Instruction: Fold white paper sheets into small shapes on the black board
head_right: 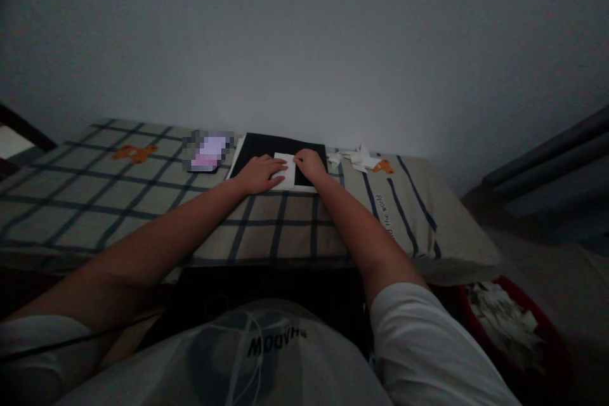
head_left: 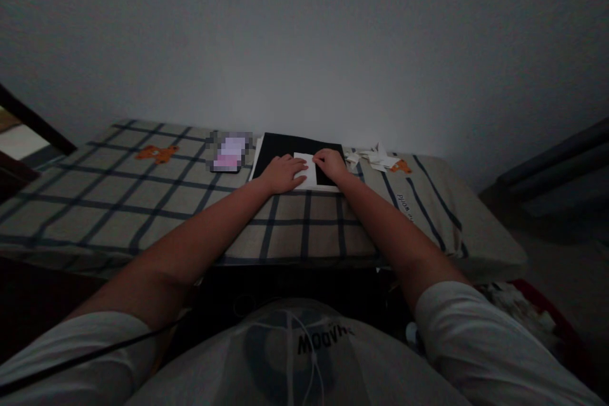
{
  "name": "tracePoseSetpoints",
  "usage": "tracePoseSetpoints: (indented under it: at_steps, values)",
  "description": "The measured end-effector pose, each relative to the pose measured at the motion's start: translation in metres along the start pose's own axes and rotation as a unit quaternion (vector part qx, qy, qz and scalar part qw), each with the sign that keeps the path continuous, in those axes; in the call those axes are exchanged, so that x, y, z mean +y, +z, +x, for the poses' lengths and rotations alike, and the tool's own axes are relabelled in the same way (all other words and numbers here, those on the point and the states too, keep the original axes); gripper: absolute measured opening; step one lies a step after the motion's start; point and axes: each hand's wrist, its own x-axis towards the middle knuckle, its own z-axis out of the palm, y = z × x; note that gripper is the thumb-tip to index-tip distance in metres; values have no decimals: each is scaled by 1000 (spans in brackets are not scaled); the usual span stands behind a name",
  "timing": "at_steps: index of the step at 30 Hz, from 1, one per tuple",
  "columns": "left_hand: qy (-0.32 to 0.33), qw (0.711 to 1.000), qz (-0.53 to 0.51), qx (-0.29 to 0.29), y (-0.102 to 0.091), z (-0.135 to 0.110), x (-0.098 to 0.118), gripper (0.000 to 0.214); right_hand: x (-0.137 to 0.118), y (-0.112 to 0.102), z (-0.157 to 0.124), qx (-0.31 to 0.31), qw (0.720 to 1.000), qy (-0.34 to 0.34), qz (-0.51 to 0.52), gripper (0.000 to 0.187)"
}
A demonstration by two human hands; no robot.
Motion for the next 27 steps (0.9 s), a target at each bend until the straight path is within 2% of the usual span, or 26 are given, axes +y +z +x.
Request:
tracePoseSetpoints:
  at_steps: [3, 7, 21, 27]
  values:
    - [-2, 1000, -2, -1, 0, 0, 0, 49, 1, 2, 0, 9, 1000, 5, -3, 19]
    - [-8, 1000, -6, -6, 0, 0, 1, 49, -1, 1, -3, 9, 1000, -26, -14, 18]
    - [-13, 1000, -10, -9, -2, 0, 3, 49, -19, -16, -37, -30, 996, -69, -43, 15]
    - [-14, 1000, -15, -9, -2, 0, 4, 48, -23, -18, -50, -28, 996, -74, -45, 16]
